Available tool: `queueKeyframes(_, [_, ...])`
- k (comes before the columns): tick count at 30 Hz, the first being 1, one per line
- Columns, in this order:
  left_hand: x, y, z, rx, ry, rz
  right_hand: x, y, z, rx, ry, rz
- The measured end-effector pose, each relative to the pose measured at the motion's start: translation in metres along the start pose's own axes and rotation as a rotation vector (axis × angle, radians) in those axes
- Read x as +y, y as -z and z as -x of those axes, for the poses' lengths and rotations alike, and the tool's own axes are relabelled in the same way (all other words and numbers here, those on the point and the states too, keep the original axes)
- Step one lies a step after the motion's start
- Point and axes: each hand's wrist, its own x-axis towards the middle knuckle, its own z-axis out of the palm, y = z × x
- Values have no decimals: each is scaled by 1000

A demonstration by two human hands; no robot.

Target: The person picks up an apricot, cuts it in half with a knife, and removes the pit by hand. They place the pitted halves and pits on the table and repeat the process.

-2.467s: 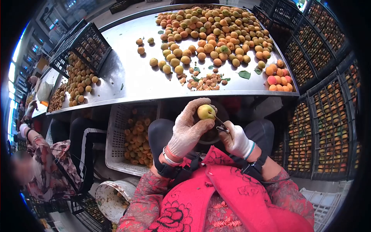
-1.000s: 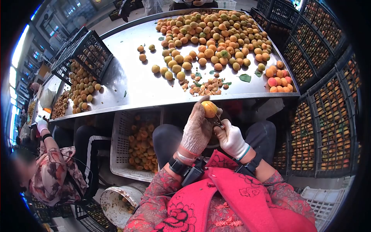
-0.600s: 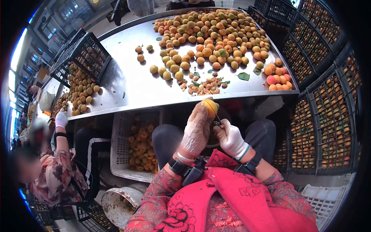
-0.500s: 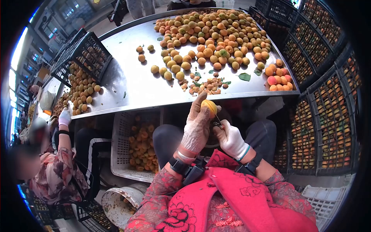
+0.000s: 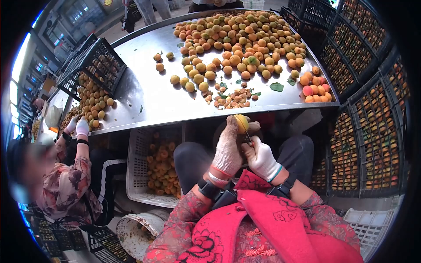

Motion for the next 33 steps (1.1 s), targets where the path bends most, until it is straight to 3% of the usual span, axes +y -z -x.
queueKeyframes(4, [-8, -8, 1, 82, 59, 122, 19, -8, 3, 72, 32, 21])
queueKeyframes(6, [-9, -8, 2, 60, 49, 97, 19, -7, 8, 12, -8, 96])
queueKeyframes(8, [-4, -9, 5, 53, 29, 55, 13, -1, 7, -12, -47, -22])
queueKeyframes(10, [-5, 8, -3, -112, 37, 67, 8, 9, 0, -103, -99, -11])
queueKeyframes(16, [-12, 16, -8, -225, -94, 177, 5, 21, -21, -208, -79, 89])
queueKeyframes(22, [-27, 32, -15, -26, -70, 207, 14, 9, -8, -231, -54, 154])
queueKeyframes(28, [-36, 39, -15, 88, -40, 61, 28, -2, 5, -215, -63, -238])
queueKeyframes(30, [-31, 33, -12, 106, 2, 59, 61, -11, 12, -303, -196, -424])
queueKeyframes(31, [-30, 35, -12, 78, 6, 36, 39, -1, 12, -342, -533, -605])
queueKeyframes(33, [-30, 35, -12, 43, -1, 52, 14, 13, 8, -395, -639, -727])
